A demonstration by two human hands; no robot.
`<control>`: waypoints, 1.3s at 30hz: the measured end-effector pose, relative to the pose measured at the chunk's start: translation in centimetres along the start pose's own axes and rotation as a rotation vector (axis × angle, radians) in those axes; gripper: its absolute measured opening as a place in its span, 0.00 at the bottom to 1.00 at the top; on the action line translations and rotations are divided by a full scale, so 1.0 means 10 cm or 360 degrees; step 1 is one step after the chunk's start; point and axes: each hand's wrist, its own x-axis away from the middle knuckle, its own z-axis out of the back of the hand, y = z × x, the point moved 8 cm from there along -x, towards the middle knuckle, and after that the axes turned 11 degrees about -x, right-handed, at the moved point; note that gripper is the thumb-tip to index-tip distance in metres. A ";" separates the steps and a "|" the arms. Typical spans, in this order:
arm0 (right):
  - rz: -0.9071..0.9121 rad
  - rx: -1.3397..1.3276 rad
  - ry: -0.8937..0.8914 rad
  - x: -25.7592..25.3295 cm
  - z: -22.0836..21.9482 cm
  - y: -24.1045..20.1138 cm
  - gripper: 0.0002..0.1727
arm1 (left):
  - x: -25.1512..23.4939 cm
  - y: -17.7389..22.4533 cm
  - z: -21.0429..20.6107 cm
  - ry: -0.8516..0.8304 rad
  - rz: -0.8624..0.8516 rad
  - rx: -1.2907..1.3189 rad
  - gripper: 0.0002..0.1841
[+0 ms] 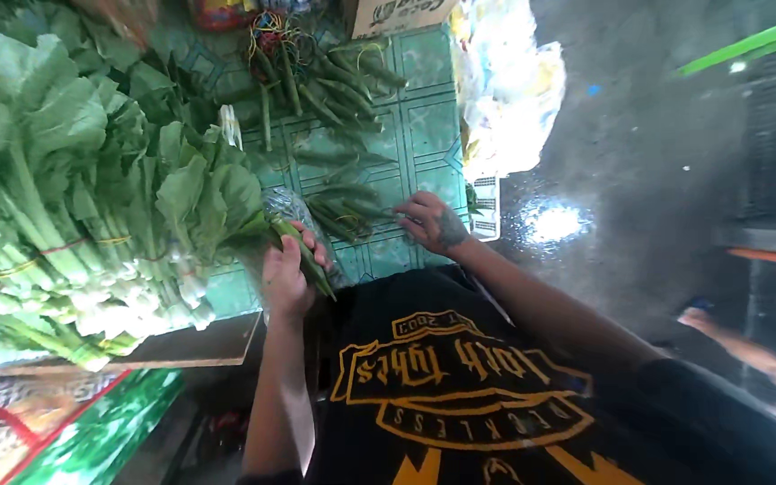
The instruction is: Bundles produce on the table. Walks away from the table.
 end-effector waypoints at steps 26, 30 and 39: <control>-0.0089 -0.0400 -0.0194 -0.11 -0.12 -0.24 0.11 | 0.34 -0.26 -0.32 0.0269 0.0075 -0.0172 0.16; -0.0334 -0.1566 -0.0034 -0.13 0.29 -0.08 0.11 | 0.40 -0.32 -0.39 0.0383 0.0111 -0.0170 0.16; 0.0257 -0.2295 0.0045 -0.19 1.48 -0.33 0.15 | 0.36 -0.42 -0.97 0.0280 0.0030 -0.0444 0.16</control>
